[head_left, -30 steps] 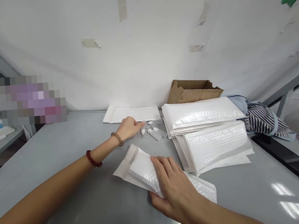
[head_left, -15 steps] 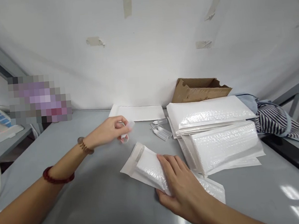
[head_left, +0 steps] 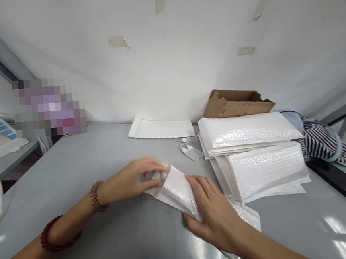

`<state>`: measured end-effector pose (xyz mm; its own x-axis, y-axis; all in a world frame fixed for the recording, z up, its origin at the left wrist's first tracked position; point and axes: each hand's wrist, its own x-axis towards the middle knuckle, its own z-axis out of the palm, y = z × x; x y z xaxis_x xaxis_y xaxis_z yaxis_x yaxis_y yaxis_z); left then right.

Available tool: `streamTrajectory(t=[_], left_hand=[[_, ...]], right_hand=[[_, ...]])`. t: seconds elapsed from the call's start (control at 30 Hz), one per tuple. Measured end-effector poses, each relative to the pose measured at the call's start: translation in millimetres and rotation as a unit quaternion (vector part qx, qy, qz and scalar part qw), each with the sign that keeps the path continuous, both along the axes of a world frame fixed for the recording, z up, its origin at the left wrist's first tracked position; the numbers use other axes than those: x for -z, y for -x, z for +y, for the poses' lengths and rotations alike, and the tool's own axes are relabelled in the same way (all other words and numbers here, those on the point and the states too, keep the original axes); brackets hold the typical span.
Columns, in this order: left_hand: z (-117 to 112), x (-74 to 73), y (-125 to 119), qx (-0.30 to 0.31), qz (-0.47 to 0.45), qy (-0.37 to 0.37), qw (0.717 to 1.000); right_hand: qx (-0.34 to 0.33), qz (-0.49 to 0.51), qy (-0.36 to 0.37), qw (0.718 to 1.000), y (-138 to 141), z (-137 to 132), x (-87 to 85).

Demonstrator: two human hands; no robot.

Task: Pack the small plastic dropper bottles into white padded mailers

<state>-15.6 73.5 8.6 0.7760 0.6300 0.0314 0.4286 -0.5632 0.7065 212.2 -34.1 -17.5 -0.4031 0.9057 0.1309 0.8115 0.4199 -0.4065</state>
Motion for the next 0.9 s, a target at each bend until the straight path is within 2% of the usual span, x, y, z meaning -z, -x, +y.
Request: streamTrajectory(t=[0.07,0.1,0.23,0.37,0.53,0.63,0.77,0.83,0.9], left_hand=[[-1.1,0.7,0.4,-0.04,-0.005,0.003,0.999],[-2.2,1.3,-0.1,-0.037,-0.009,0.0,0.999],[-9.1,7.4,-5.3,0.041,-0.013,-0.033,0.999],[-13.3,12.0,-8.3,0.021,0.016,-0.059,0.998],[-18.3,6.0,-12.7,0.029,0.031,0.003,0.999],[-20.7,-0.5,-14.0,0.008,0.043,0.07,0.997],[-21.0,-6.9,-12.4,-0.004,0.026,0.213,0.977],[-21.3,-7.5,-13.3,0.002,-0.022,0.324,0.946],[-22.3,-6.0,-16.4,0.036,-0.094,0.462,0.881]], right_hand=[[0.001,-0.003,-0.008,1.0,0.1,-0.3,1.2],[0.002,-0.004,-0.012,1.0,0.2,-0.4,1.9],[0.008,-0.002,-0.016,1.0,0.3,-1.2,3.6],[0.009,-0.001,-0.015,1.0,0.7,-0.8,3.9],[0.015,-0.003,-0.014,1.0,1.9,-0.2,4.2],[0.012,-0.001,-0.015,1.0,1.7,-0.3,2.9],[0.007,0.002,-0.003,1.0,1.1,-1.6,1.1],[0.003,0.004,-0.001,1.0,1.3,-3.0,0.9],[-0.007,0.005,-0.006,1.0,1.5,-4.5,0.9]])
